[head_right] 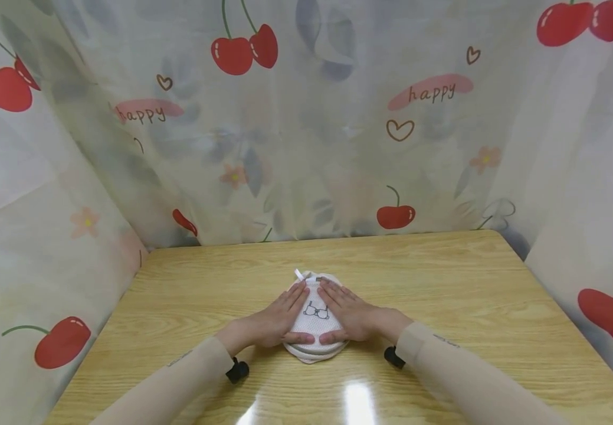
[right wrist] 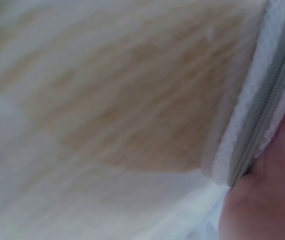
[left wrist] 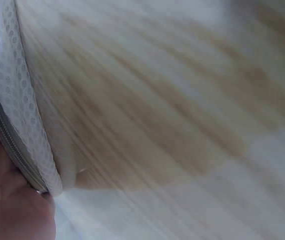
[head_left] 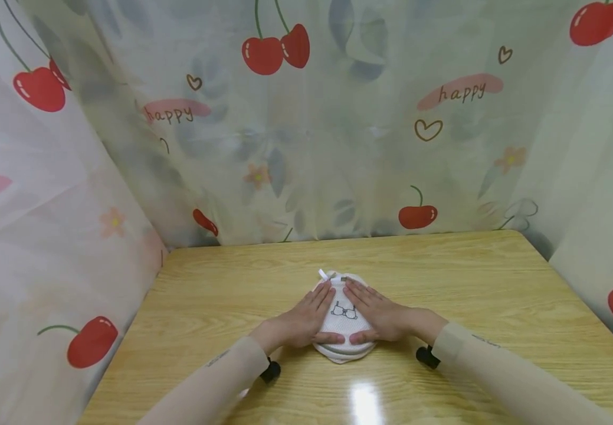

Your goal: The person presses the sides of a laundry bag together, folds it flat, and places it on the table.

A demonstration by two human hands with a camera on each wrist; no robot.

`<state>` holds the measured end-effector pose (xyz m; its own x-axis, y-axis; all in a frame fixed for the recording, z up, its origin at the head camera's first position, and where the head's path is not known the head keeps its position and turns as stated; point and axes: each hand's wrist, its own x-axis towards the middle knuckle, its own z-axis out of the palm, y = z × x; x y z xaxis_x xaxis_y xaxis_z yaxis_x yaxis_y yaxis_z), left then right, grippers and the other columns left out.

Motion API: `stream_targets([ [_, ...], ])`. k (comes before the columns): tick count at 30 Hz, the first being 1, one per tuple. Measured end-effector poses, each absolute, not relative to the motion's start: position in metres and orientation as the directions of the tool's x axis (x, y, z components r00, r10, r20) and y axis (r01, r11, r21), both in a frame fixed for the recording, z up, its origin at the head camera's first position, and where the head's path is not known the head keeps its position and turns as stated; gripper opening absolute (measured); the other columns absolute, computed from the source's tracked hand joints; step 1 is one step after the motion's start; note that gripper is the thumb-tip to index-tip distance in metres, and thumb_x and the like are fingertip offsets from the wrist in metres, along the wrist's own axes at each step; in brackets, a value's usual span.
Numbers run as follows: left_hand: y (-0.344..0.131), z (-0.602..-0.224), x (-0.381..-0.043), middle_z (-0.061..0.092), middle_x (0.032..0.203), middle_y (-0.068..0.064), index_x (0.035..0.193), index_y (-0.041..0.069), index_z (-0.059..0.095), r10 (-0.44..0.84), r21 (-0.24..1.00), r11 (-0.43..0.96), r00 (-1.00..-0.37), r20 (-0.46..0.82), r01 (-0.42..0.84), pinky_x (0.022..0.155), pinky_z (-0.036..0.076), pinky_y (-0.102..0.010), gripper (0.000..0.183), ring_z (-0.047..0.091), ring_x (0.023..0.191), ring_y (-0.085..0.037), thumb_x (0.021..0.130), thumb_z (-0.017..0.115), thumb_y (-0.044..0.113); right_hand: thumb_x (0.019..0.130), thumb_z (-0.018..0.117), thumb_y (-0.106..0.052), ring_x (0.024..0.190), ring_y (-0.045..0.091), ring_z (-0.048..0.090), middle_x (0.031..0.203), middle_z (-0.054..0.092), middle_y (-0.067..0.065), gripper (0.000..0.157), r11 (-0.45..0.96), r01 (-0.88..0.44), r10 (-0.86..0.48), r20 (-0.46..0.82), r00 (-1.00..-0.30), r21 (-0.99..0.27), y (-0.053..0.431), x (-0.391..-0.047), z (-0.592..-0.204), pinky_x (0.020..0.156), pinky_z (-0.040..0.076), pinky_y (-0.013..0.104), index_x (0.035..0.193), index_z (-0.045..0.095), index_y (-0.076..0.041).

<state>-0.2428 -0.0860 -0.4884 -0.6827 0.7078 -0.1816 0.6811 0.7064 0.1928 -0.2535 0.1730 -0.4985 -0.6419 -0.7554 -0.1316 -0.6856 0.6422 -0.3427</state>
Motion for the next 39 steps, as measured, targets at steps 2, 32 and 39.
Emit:
stream_targets([
  [2, -0.084, -0.488, -0.242, -0.006, 0.172, -0.024, 0.164, -0.005, 0.003, 0.711, 0.179, 0.703, -0.679, -0.183, 0.688, 0.129, 0.009, -0.044, 0.103, -0.004, 0.16, -0.034, 0.103, 0.045, 0.067, 0.099, 0.053, -0.068, 0.16, 0.034, -0.004, 0.173, -0.006, 0.02, 0.11, 0.654, -0.679, -0.748, -0.149, -0.647, -0.333, 0.174, -0.255, -0.5, 0.128, 0.005, 0.052, 0.165, 0.002, 0.003],
  [32, -0.09, -0.458, -0.24, -0.003, 0.173, -0.02, 0.166, 0.0, 0.005, 0.712, 0.29, 0.686, -0.698, -0.076, 0.668, 0.128, 0.006, -0.051, 0.097, 0.0, 0.16, -0.036, 0.105, 0.051, 0.059, 0.107, 0.057, -0.042, 0.159, 0.041, 0.004, 0.173, 0.014, 0.014, 0.078, 0.582, -0.566, -0.703, -0.012, -0.711, -0.583, 0.183, -0.259, -0.444, 0.123, 0.01, 0.066, 0.167, 0.019, -0.008],
  [39, -0.1, -0.443, -0.227, 0.016, 0.173, -0.015, 0.165, 0.005, 0.023, 0.765, 0.27, 0.624, -0.644, -0.017, 0.734, 0.128, 0.009, -0.05, 0.082, 0.011, 0.16, -0.032, 0.106, 0.053, 0.054, 0.109, 0.056, -0.028, 0.159, 0.04, 0.01, 0.172, 0.02, 0.014, 0.064, 0.589, -0.512, -0.646, 0.015, -0.763, -0.625, 0.194, -0.276, -0.426, 0.123, 0.015, 0.065, 0.166, 0.029, -0.013],
])
